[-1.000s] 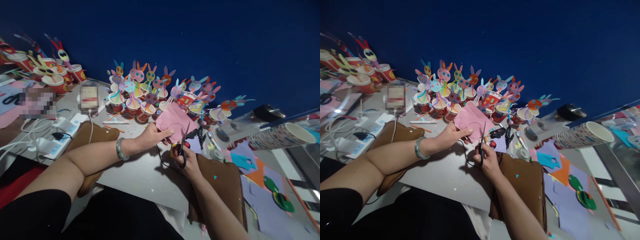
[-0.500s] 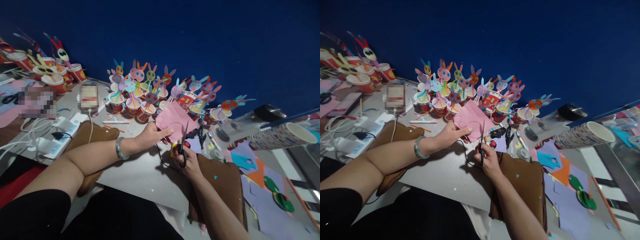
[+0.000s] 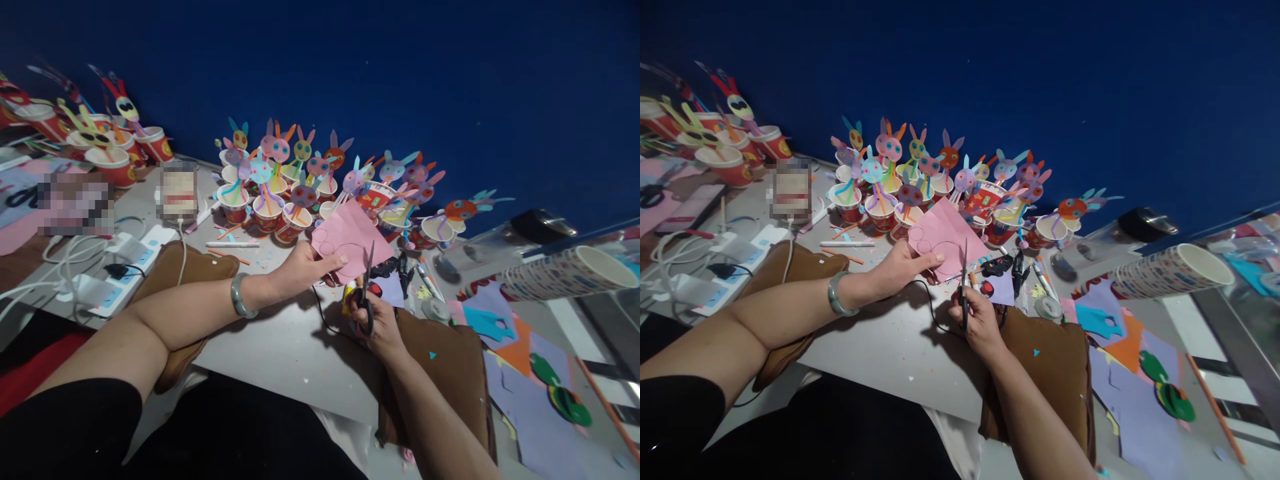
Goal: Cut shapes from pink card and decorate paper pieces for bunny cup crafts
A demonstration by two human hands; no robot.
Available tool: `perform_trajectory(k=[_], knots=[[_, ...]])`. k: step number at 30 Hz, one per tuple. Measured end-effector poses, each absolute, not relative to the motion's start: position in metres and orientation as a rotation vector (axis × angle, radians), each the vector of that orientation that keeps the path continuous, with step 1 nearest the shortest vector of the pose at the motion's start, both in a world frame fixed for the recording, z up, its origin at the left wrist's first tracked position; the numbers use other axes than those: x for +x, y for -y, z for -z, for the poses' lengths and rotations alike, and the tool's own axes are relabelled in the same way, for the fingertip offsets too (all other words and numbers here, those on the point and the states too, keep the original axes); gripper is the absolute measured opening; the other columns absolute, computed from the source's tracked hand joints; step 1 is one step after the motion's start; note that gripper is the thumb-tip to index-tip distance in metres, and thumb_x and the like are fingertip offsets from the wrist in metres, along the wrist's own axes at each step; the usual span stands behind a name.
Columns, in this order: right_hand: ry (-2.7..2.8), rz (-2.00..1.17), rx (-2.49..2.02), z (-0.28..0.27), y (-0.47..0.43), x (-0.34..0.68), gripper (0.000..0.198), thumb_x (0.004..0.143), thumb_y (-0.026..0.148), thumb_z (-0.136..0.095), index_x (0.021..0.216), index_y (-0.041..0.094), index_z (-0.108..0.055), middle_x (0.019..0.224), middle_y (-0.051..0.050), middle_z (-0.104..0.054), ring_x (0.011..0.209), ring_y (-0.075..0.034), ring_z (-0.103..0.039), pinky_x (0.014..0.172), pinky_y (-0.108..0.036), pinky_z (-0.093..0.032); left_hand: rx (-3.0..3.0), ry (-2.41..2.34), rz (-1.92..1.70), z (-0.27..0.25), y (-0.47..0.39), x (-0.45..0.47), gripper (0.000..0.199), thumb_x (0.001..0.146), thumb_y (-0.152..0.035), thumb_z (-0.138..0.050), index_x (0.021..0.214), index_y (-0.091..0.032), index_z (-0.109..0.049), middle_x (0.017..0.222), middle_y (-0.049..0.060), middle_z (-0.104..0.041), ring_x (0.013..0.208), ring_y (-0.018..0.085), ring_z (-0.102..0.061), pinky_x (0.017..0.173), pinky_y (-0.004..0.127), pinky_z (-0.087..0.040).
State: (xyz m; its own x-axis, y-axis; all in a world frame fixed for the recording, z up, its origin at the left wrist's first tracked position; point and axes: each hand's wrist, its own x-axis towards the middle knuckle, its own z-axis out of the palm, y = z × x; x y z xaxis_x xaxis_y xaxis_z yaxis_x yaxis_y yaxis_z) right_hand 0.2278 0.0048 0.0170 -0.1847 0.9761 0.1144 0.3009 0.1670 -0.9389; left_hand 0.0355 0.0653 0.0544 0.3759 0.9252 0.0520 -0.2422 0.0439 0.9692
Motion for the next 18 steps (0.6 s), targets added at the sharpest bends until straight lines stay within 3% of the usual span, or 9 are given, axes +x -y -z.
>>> perform_trajectory(k=[10, 18], knots=[[1.639, -1.047, -1.252, -0.0170, -0.0059, 0.2282, 0.062, 0.073, 0.079, -0.062, 0.061, 0.020, -0.049, 0.061, 0.002, -0.044, 0.057, -0.013, -0.036, 0.054, -0.028, -0.030, 1.228, -0.745, -1.046, -0.0584, -0.0659, 0.0337, 0.033, 0.079, -0.042, -0.071, 0.066, -0.012, -0.066, 0.062, 0.003, -0.065, 0.059, 0.010, -0.060, 0.059, 0.022, -0.053], [1.654, -1.086, -1.239, -0.0193, -0.0045, 0.2280, 0.064, 0.071, 0.082, -0.060, 0.062, 0.021, -0.048, 0.062, 0.001, -0.044, 0.058, -0.013, -0.036, 0.055, -0.029, -0.031, 1.215, -0.753, -0.990, -0.0613, -0.0642, 0.0342, 0.032, 0.076, -0.038, -0.074, 0.065, -0.011, -0.063, 0.058, 0.002, -0.062, 0.053, 0.010, -0.060, 0.052, 0.021, -0.052]])
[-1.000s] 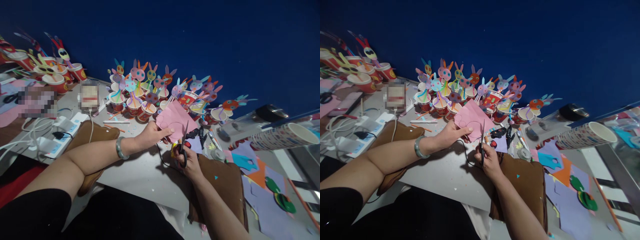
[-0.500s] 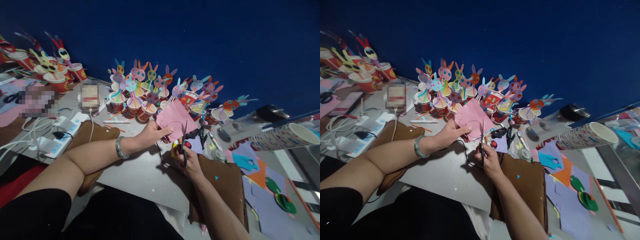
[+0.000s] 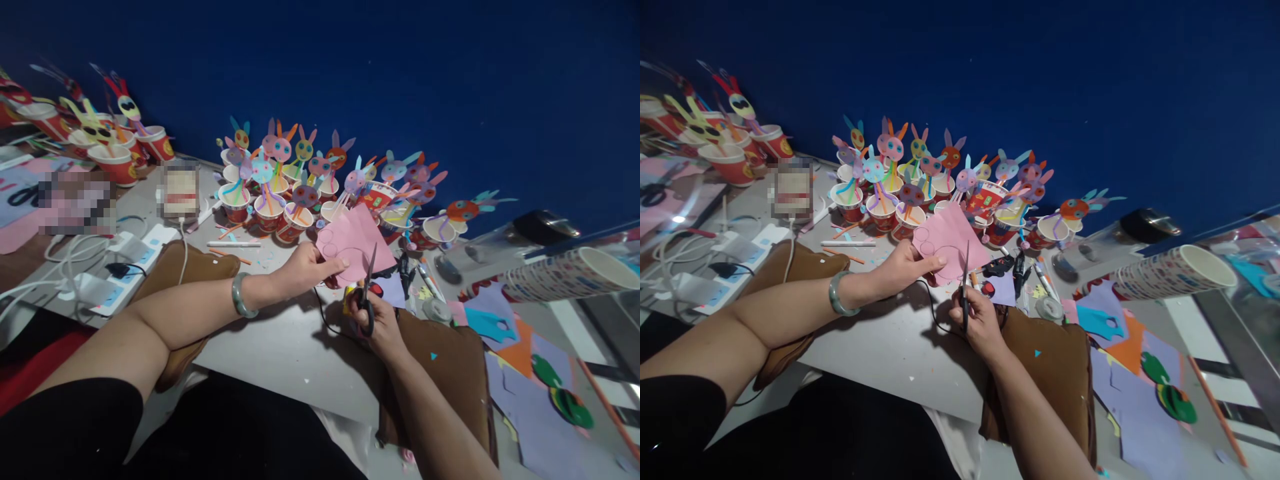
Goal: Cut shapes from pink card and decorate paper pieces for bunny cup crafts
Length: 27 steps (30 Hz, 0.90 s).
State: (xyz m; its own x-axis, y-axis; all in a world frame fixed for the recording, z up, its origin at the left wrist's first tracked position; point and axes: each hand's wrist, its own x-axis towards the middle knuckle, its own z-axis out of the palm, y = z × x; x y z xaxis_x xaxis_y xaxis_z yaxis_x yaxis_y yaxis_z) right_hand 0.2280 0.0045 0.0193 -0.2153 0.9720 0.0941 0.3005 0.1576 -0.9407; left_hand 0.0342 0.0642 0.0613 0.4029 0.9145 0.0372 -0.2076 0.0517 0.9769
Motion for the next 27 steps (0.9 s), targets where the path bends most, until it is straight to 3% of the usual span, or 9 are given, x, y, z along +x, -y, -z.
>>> perform_trajectory(k=[21, 27], knots=[[1.656, -1.073, -1.242, -0.0173, -0.0057, 0.2310, 0.058, 0.075, 0.075, -0.064, 0.061, 0.021, -0.049, 0.061, 0.002, -0.043, 0.057, -0.013, -0.036, 0.055, -0.029, -0.030, 1.272, -0.771, -0.996, -0.0655, -0.0658, 0.0312, 0.025, 0.078, -0.033, -0.072, 0.068, -0.011, -0.065, 0.059, 0.002, -0.065, 0.053, 0.008, -0.059, 0.052, 0.018, -0.048], [1.667, -1.062, -1.249, -0.0199, -0.0061, 0.2299, 0.055, 0.075, 0.071, -0.066, 0.061, 0.021, -0.049, 0.061, 0.002, -0.044, 0.058, -0.013, -0.037, 0.054, -0.028, -0.031, 1.332, -0.779, -0.992, -0.0643, -0.0670, 0.0291, 0.030, 0.081, -0.034, -0.068, 0.061, -0.012, -0.064, 0.056, 0.002, -0.063, 0.050, 0.008, -0.057, 0.048, 0.018, -0.043]])
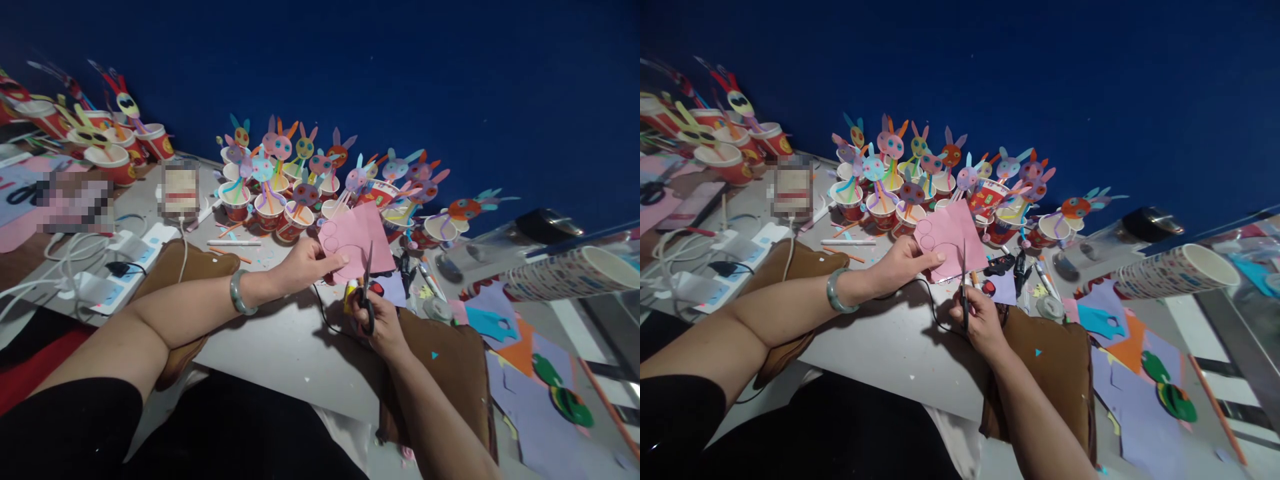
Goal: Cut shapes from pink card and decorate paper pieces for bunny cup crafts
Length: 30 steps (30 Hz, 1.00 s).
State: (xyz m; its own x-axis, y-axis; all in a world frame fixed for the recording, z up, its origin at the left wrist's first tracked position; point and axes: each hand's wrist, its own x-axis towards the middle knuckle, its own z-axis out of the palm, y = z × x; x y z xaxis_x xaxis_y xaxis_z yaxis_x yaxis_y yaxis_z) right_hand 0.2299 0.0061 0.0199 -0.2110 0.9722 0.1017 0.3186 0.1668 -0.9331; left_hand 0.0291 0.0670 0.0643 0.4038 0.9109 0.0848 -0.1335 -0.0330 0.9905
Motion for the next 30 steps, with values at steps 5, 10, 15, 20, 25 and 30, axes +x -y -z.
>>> perform_trajectory(k=[5, 10, 15, 20, 25, 30], knots=[[1.671, -1.057, -1.249, -0.0206, -0.0059, 0.2292, 0.054, 0.075, 0.070, -0.066, 0.061, 0.021, -0.050, 0.062, 0.002, -0.045, 0.058, -0.013, -0.037, 0.055, -0.028, -0.031, 1.340, -0.785, -1.011, -0.0642, -0.0677, 0.0291, 0.032, 0.081, -0.034, -0.067, 0.059, -0.012, -0.063, 0.055, 0.002, -0.063, 0.049, 0.008, -0.056, 0.048, 0.018, -0.042], [1.666, -1.084, -1.235, -0.0194, -0.0052, 0.2284, 0.059, 0.074, 0.076, -0.063, 0.062, 0.021, -0.049, 0.063, 0.001, -0.046, 0.060, -0.014, -0.038, 0.056, -0.029, -0.031, 1.359, -0.791, -0.966, -0.0618, -0.0672, 0.0288, 0.034, 0.081, -0.038, -0.068, 0.060, -0.011, -0.064, 0.054, 0.003, -0.063, 0.049, 0.008, -0.056, 0.048, 0.017, -0.041], [1.645, -1.118, -1.232, -0.0214, -0.0047, 0.2272, 0.063, 0.069, 0.082, -0.064, 0.063, 0.021, -0.050, 0.065, 0.001, -0.047, 0.062, -0.015, -0.040, 0.059, -0.030, -0.033, 1.416, -0.762, -0.930, -0.0586, -0.0660, 0.0278, 0.038, 0.084, -0.041, -0.066, 0.061, -0.011, -0.066, 0.058, 0.006, -0.066, 0.053, 0.009, -0.059, 0.050, 0.018, -0.044], [1.637, -1.113, -1.233, -0.0214, -0.0051, 0.2276, 0.064, 0.068, 0.083, -0.063, 0.061, 0.021, -0.049, 0.064, 0.001, -0.045, 0.060, -0.014, -0.039, 0.057, -0.030, -0.032, 1.386, -0.769, -0.930, -0.0635, -0.0648, 0.0271, 0.036, 0.081, -0.039, -0.069, 0.059, -0.011, -0.065, 0.056, 0.004, -0.066, 0.051, 0.009, -0.059, 0.048, 0.017, -0.042], [1.647, -1.083, -1.228, -0.0204, -0.0056, 0.2285, 0.062, 0.071, 0.080, -0.063, 0.061, 0.021, -0.050, 0.062, 0.002, -0.045, 0.059, -0.013, -0.037, 0.055, -0.029, -0.031, 1.380, -0.783, -0.933, -0.0668, -0.0650, 0.0271, 0.035, 0.081, -0.037, -0.068, 0.058, -0.011, -0.064, 0.056, 0.004, -0.065, 0.051, 0.009, -0.059, 0.049, 0.017, -0.042], [1.659, -1.062, -1.246, -0.0226, -0.0051, 0.2279, 0.061, 0.072, 0.079, -0.063, 0.061, 0.021, -0.049, 0.061, 0.001, -0.045, 0.058, -0.013, -0.037, 0.054, -0.029, -0.031, 1.413, -0.787, -0.956, -0.0640, -0.0666, 0.0275, 0.035, 0.082, -0.035, -0.068, 0.056, -0.012, -0.063, 0.053, 0.002, -0.063, 0.047, 0.008, -0.055, 0.045, 0.018, -0.036]])
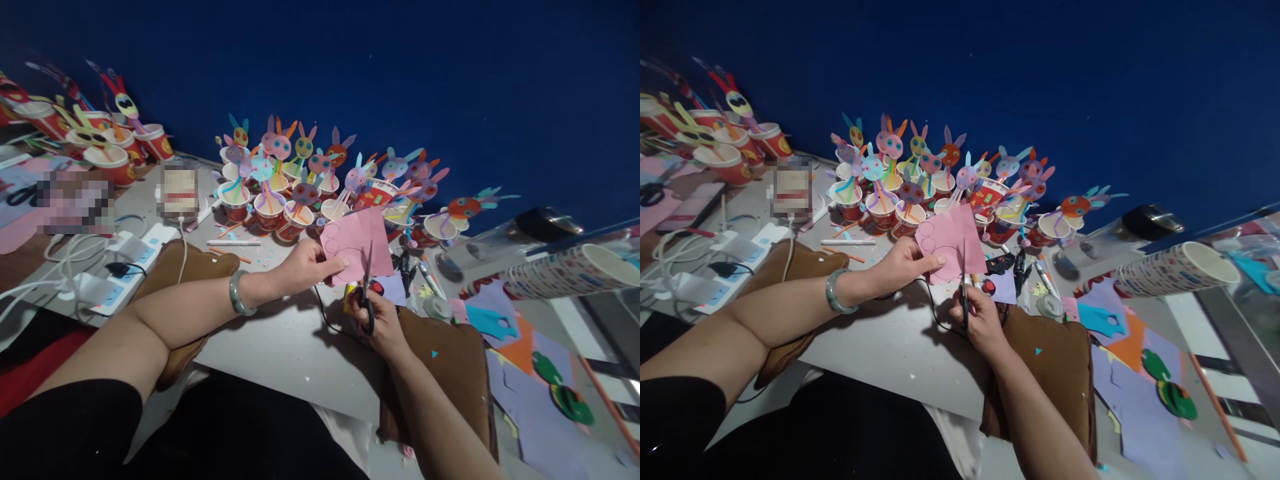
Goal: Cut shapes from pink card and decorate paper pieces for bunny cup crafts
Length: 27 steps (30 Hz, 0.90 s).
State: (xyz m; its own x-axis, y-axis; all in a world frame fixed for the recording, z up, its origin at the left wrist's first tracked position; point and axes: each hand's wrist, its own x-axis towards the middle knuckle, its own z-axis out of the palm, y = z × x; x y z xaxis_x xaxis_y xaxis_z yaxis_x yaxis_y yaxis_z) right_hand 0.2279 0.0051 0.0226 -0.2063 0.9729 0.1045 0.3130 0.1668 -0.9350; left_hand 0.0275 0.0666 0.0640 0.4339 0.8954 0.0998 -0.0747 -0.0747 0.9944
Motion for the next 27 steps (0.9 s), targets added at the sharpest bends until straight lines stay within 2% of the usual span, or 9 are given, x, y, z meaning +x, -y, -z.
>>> perform_trajectory(k=[11, 16, 27], knots=[[1.658, -1.061, -1.280, -0.0228, -0.0055, 0.2276, 0.063, 0.070, 0.082, -0.062, 0.060, 0.021, -0.049, 0.061, 0.001, -0.046, 0.058, -0.013, -0.038, 0.055, -0.030, -0.031, 1.428, -0.819, -0.974, -0.0646, -0.0675, 0.0265, 0.039, 0.081, -0.040, -0.069, 0.055, -0.013, -0.062, 0.051, 0.001, -0.060, 0.047, 0.007, -0.051, 0.045, 0.018, -0.033], [1.659, -1.066, -1.283, -0.0232, -0.0050, 0.2275, 0.064, 0.069, 0.083, -0.062, 0.061, 0.021, -0.049, 0.061, 0.001, -0.045, 0.060, -0.014, -0.038, 0.055, -0.030, -0.031, 1.417, -0.801, -0.958, -0.0607, -0.0682, 0.0269, 0.040, 0.081, -0.043, -0.068, 0.056, -0.013, -0.063, 0.053, 0.002, -0.062, 0.048, 0.007, -0.052, 0.046, 0.018, -0.036], [1.650, -1.088, -1.257, -0.0217, -0.0046, 0.2286, 0.063, 0.070, 0.082, -0.063, 0.062, 0.021, -0.050, 0.063, 0.001, -0.045, 0.061, -0.014, -0.039, 0.056, -0.029, -0.032, 1.478, -0.794, -0.900, -0.0636, -0.0664, 0.0239, 0.041, 0.084, -0.040, -0.064, 0.055, -0.011, -0.062, 0.052, 0.003, -0.061, 0.048, 0.007, -0.051, 0.046, 0.018, -0.034]])
